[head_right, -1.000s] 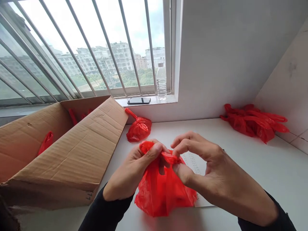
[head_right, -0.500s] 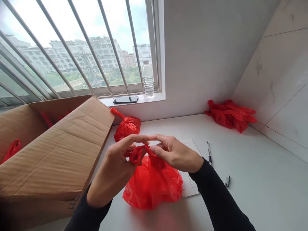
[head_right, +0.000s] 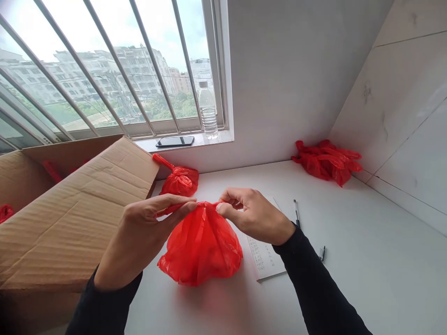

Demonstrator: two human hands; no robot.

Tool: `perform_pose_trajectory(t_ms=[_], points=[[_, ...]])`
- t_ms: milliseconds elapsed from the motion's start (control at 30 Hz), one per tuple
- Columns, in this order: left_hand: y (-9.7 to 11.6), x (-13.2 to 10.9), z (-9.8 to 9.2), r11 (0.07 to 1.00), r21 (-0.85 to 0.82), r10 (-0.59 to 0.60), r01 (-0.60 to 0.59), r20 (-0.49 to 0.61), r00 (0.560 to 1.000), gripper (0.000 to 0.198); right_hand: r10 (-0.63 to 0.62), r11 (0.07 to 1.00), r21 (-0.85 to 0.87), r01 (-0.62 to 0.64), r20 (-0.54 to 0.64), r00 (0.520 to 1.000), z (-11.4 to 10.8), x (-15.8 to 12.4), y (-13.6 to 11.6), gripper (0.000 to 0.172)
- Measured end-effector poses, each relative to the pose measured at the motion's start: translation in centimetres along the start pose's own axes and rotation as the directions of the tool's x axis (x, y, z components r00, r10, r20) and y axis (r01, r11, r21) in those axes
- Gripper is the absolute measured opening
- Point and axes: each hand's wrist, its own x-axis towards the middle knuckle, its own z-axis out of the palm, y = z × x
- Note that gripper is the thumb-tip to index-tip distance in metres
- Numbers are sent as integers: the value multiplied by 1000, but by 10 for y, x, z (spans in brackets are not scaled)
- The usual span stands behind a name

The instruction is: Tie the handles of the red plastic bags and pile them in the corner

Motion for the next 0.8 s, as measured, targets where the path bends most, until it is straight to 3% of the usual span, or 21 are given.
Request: perform_pose_trajectory(t_ms=[133, 333, 800], points=[[2, 2, -8, 991, 50, -124, 126, -32, 992, 27, 83, 996, -20, -82, 8, 997, -7, 1, 8, 28], [-1, 6, -12, 975, 167, -139, 146, -55, 989, 41, 141, 988, -64, -139, 27, 990, -13, 0, 14, 28], [-52, 27, -5, 907, 224, -309, 356, -219, 926, 35, 231, 947, -229, -227, -7, 973, -33, 2, 46, 30]])
